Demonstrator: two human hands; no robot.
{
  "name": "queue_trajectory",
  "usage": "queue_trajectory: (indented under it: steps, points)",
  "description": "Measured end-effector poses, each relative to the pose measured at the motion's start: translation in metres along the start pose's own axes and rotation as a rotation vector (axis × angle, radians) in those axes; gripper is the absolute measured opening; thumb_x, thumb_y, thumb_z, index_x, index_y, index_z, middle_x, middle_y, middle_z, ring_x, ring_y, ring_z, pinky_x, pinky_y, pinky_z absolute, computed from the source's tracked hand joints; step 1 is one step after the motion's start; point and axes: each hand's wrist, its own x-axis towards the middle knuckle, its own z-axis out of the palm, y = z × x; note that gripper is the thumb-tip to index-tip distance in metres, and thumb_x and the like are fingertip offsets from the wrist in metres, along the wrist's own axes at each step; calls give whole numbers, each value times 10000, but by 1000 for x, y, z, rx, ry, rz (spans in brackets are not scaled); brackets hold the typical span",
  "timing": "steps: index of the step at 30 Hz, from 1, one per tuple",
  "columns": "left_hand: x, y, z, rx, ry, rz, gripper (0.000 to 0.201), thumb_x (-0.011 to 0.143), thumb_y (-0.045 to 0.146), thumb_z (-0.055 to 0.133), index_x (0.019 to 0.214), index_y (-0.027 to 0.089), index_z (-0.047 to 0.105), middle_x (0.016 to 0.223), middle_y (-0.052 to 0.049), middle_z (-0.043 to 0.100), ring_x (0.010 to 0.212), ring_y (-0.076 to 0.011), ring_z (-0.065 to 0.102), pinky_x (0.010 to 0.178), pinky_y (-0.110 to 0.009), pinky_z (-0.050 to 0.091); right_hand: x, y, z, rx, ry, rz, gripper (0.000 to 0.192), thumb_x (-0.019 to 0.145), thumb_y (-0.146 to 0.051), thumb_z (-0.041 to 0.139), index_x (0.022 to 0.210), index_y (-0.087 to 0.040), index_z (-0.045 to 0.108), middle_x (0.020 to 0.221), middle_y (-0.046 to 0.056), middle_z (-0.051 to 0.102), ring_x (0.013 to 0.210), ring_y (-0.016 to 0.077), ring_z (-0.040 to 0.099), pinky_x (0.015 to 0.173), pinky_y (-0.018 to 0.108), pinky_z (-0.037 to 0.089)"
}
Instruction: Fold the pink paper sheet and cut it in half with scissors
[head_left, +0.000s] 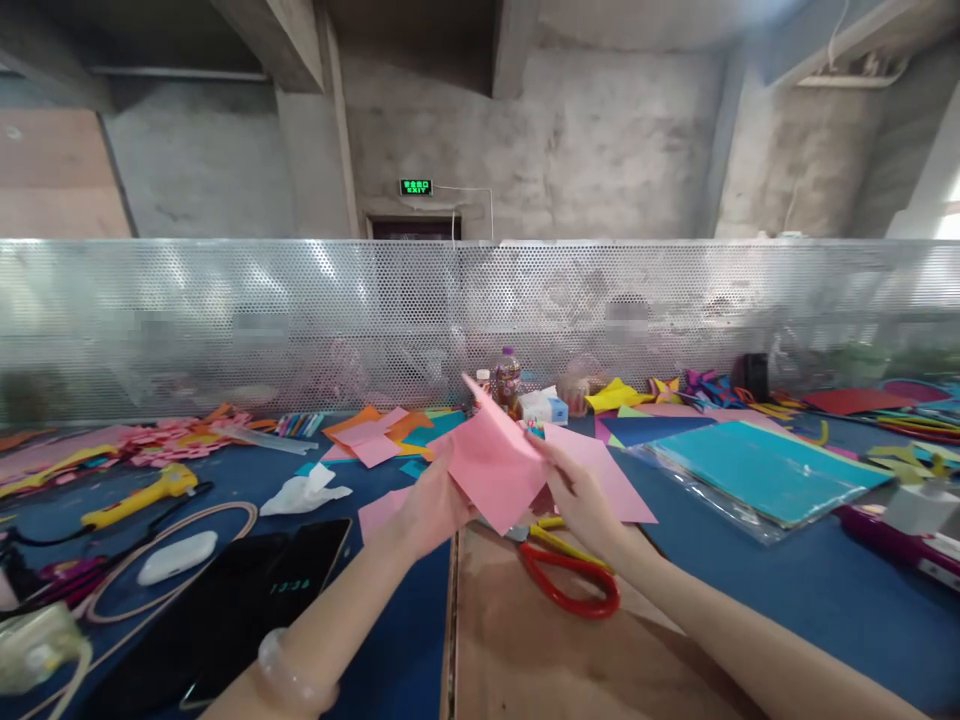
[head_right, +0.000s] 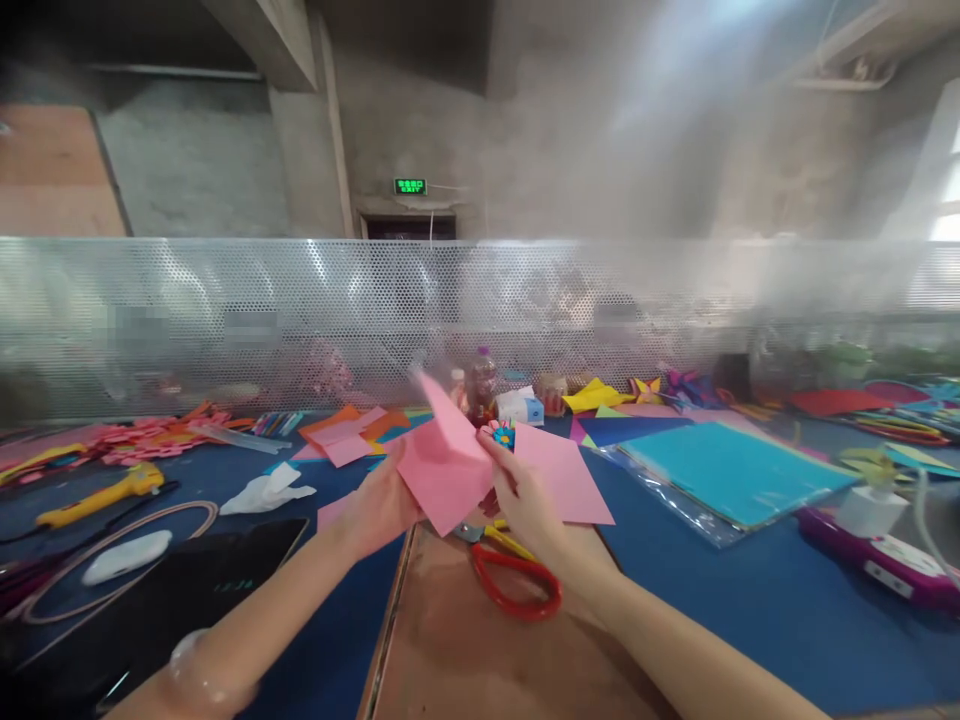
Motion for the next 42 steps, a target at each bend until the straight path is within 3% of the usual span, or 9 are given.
queue_trajectory:
  steps: [5, 10, 16, 21, 24, 26, 30, 36, 42]
  points:
    - [3, 3, -3, -24, 44, -17, 612, 781, 637, 380, 1229, 227, 459, 1219, -97, 547, 1152, -291, 469, 876, -432, 432, 2, 17, -5, -389, -41, -201, 419, 823, -259, 387, 1222, -255, 517, 766, 35, 606, 571, 134, 520, 530, 244, 448]
    - [7, -3, -5, 58, 190, 60, 448, 754, 344, 608, 1148, 156, 509, 1152, -122, 588, 1048, -267, 554, 841, -377, 467, 4, 26, -4, -588, -91, -316, 462, 815, -153, 368, 1235, -287, 506, 819, 33, 603, 584, 112, 512, 543, 216, 417]
    - [10, -8, -10, 127, 346, 79, 395, 725, 179, 615, 1101, 105, 523, 1103, -161, 604, 962, -269, 596, 783, -362, 490, 0, 27, -4, -783, -186, -455, 545, 799, -111, 379, 1313, -290, 407, 903, 60, 602, 631, 133, 534, 585, 247, 410]
    - [9, -8, -14, 136, 336, 107, 382, 735, 187, 600, 1103, 107, 534, 1118, -157, 600, 985, -271, 584, 819, -373, 469, -3, 12, -4, -503, -197, -413, 507, 793, -154, 414, 1295, -230, 430, 959, 65, 615, 753, 169, 568, 715, 302, 450]
    - [8, -11, -14, 128, 250, 123, 360, 736, 210, 607, 1080, 116, 563, 1102, -145, 612, 985, -266, 582, 828, -369, 459, -4, 2, 4, -247, -88, -199, 439, 846, -296, 426, 1278, -221, 444, 1040, 68, 612, 942, 204, 559, 848, 347, 433]
    - [8, -13, -12, 121, 198, 109, 335, 732, 222, 615, 1045, 107, 587, 1058, -148, 632, 957, -273, 593, 809, -369, 460, -3, -2, 11, -52, -60, -6, 486, 824, -404, 477, 1277, -235, 431, 1029, 63, 620, 941, 209, 573, 814, 346, 466]
    - [8, -15, -7, 80, 136, 74, 321, 732, 224, 623, 1032, 112, 602, 991, -134, 656, 920, -266, 607, 791, -358, 461, 0, 2, 20, 305, -180, 139, 534, 738, -449, 600, 1212, -239, 472, 1081, 75, 614, 926, 216, 599, 769, 345, 503]
    - [7, -19, -5, 75, 86, 36, 334, 756, 240, 611, 1068, 125, 582, 1043, -135, 636, 972, -258, 585, 812, -357, 460, 5, 11, 21, 397, -184, 172, 402, 708, -350, 667, 1049, -174, 544, 1051, 104, 636, 919, 239, 608, 803, 390, 488]
    - [11, -19, -10, 240, 265, 129, 337, 732, 268, 638, 1038, 138, 585, 1035, -110, 639, 893, -227, 613, 739, -329, 492, 7, 17, 19, 301, -32, 184, 395, 684, -336, 677, 1006, -151, 543, 1016, 116, 646, 895, 250, 609, 757, 383, 494]
